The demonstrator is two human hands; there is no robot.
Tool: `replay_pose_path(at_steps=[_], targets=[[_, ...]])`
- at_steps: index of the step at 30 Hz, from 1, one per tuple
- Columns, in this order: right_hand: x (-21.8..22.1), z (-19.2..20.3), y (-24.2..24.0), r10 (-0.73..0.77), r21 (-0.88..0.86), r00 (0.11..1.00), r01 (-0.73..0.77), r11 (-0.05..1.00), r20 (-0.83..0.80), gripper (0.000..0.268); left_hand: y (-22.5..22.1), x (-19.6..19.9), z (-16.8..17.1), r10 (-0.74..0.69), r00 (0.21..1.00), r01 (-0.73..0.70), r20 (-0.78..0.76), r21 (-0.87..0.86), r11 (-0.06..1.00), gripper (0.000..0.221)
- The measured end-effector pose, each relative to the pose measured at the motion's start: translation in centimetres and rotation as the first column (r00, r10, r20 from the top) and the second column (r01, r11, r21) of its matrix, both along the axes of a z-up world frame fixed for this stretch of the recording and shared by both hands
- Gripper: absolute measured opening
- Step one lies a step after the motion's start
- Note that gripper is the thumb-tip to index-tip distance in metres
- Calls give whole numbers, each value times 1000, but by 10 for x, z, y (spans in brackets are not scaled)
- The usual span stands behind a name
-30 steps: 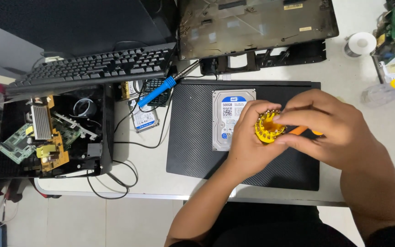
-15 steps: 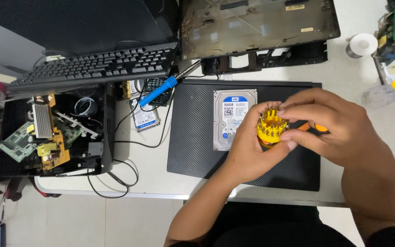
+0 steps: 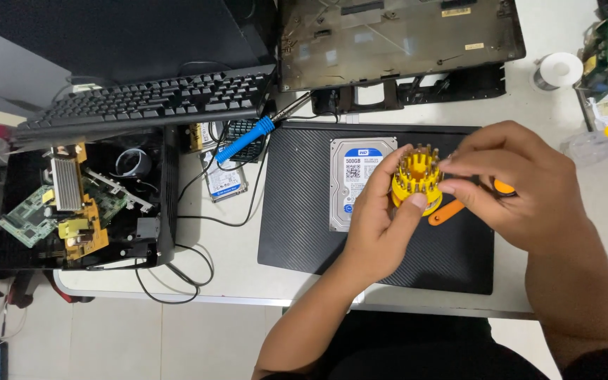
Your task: Positioning a hard drive into a laptop chassis and securing it with screws using a precision screwdriver.
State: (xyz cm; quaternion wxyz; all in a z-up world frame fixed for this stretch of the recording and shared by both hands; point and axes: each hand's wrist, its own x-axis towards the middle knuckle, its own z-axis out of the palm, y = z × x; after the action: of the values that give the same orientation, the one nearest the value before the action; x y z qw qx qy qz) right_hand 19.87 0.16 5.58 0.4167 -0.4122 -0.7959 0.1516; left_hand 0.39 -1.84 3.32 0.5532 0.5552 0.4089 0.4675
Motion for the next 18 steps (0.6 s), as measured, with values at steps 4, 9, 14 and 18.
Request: replay_pose_path(at_steps=[4,9,14,18], targets=[[2,-8,-3,-71,33,997,69,997,44,10,0,1,1,31,999,-31,-17,-4,1000,62],[3,-7,-3,-49,29,996,47,999,73,15,1,0,4,62,997,-62,-45,-13,998,63],[6,-9,-1,-15,20,994,13,1000,110,21,3,0,-1,76,994,-76,-73,9,997,62],[1,-1,-1,0,13,993,-2,1000,119,14,6,0,0,94,986,-91,-140,22,996,64]])
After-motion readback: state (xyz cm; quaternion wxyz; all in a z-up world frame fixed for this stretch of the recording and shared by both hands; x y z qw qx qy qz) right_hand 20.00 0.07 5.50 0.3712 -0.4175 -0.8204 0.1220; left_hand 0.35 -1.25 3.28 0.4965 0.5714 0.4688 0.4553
